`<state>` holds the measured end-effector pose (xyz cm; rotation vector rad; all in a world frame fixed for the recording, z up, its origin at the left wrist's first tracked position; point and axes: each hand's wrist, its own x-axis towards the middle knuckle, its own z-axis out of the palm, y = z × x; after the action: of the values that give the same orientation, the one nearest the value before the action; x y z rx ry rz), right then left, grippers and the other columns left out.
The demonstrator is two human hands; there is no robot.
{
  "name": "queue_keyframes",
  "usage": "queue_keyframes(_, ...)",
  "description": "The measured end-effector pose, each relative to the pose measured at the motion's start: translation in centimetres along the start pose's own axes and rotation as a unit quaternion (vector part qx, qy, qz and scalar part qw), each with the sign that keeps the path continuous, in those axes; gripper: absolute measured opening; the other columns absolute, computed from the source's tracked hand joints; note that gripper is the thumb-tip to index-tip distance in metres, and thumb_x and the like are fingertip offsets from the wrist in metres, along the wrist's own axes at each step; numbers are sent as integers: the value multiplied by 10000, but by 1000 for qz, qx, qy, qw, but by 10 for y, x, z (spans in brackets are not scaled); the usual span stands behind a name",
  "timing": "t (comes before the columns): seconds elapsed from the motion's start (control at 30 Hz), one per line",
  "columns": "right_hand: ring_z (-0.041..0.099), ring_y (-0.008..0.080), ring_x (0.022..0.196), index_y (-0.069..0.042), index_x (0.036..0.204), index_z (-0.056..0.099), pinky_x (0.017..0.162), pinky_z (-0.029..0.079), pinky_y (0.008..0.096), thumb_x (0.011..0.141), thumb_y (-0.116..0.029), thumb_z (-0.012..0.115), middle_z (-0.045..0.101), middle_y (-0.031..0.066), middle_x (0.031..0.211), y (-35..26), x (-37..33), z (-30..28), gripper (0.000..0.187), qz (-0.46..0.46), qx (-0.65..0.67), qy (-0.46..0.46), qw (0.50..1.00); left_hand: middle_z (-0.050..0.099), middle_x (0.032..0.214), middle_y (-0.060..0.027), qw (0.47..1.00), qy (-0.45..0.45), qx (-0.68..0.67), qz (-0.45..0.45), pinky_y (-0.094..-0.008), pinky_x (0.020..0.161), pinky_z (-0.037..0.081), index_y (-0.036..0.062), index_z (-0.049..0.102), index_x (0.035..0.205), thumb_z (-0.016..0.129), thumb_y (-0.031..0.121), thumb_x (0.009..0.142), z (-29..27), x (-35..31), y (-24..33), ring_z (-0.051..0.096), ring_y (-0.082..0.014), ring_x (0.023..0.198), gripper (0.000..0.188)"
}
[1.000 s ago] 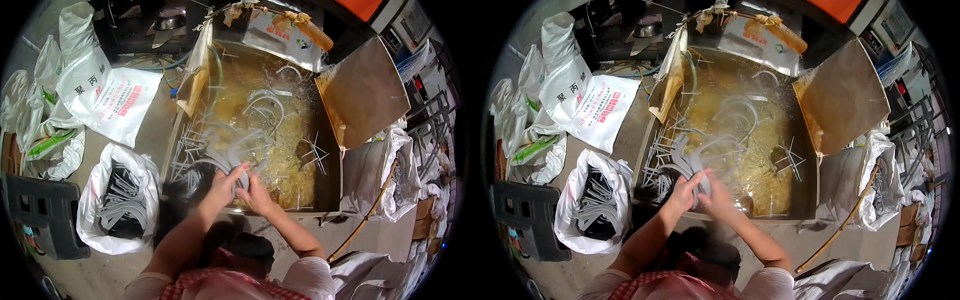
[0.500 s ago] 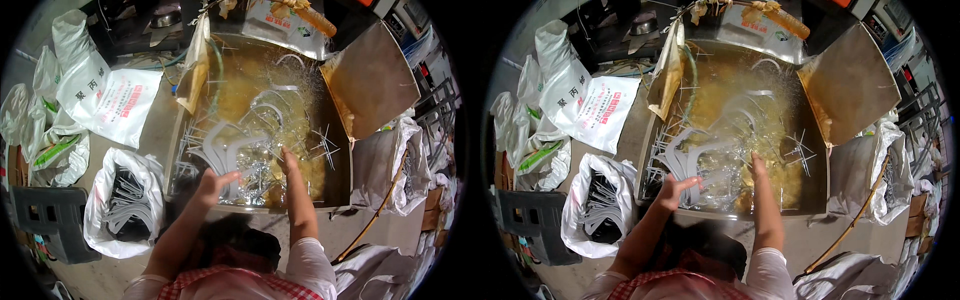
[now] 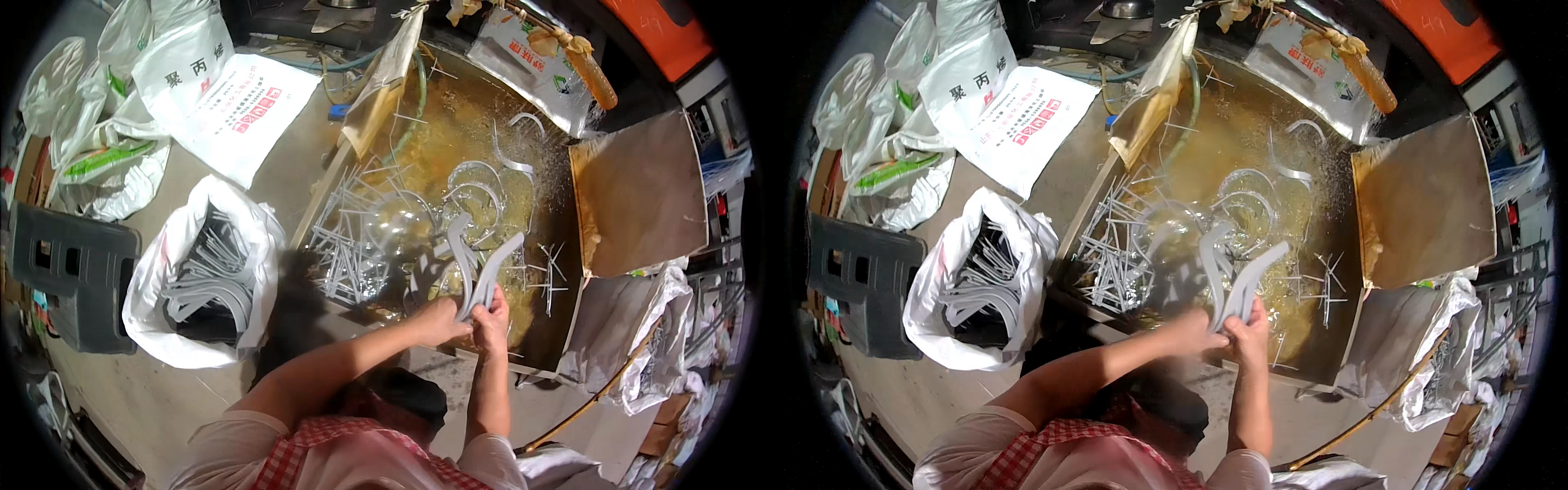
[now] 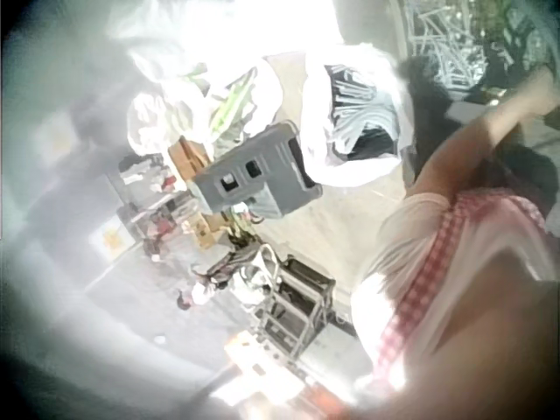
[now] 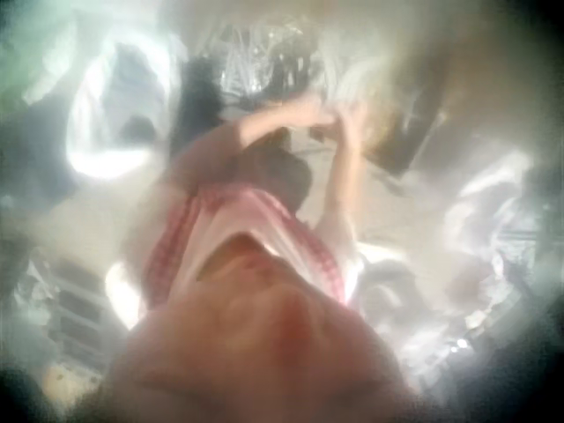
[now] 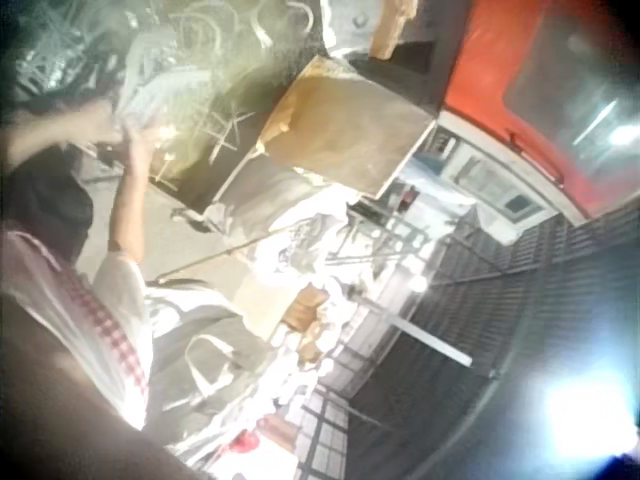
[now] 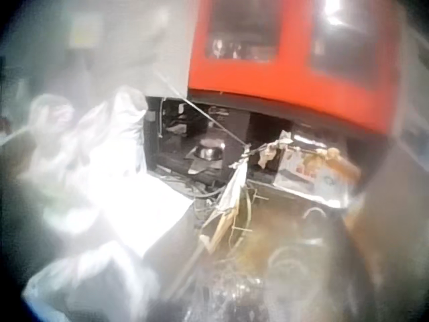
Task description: The person retrieves curved grey plastic parts from a water-filled bin, shakes them off, and places them into a white bag. Using a wooden stick, the person occasionally stirs the water to bring more parts within reach.
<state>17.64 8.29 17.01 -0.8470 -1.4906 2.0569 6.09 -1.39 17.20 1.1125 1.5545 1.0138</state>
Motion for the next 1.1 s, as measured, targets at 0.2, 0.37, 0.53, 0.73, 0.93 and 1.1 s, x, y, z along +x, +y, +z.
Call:
queue_keyframes(0.2,520,97,697,-38,1049,536,611,444,237,834,-176,568,586,19,882,-24,-6,-95,257,-88,-66,154,982,626,760,-130,949,212,-212,94,-336,597,491,-25,603,886,626,153,773,5,-11,20,603,-234,606,212)
queue_keyframes(0.37,555,195,808,1,1064,505,688,456,312,795,-276,615,571,102,968,-21,17,-229,401,-77,23,305,949,607,736,-72,836,370,-367,173,-232,520,471,-30,538,993,607,27,776,-52,-17,23,581,-106,600,234)
queue_keyframes(0.53,536,332,886,68,1067,495,841,409,392,730,-148,668,544,194,1002,-14,70,-109,436,-312,-583,460,593,614,788,-90,799,476,-319,181,-229,580,470,-61,486,1043,579,9,785,-102,-41,16,587,-128,632,283)
queue_keyframes(0.73,391,339,1199,56,1344,169,985,338,389,624,-341,779,341,261,1322,84,135,91,1024,103,-281,-56,952,609,807,-89,796,487,-335,129,-270,644,442,-39,446,1097,569,88,812,-111,-42,12,547,-130,651,336)
queue_keyframes(0.93,422,352,1162,59,1339,127,958,365,374,565,-296,797,387,285,1263,162,155,133,1083,-2,-463,77,883,601,794,-68,778,481,-386,114,-255,691,429,-37,450,1096,579,94,811,-119,-47,13,545,-114,671,338)
queue_keyframes(1.1,554,276,899,21,1197,359,789,439,347,687,-177,689,569,196,957,137,179,46,639,37,-347,155,924,594,781,-66,794,491,-323,158,-252,663,434,-47,454,1088,561,72,823,-122,-49,11,538,-113,652,309)
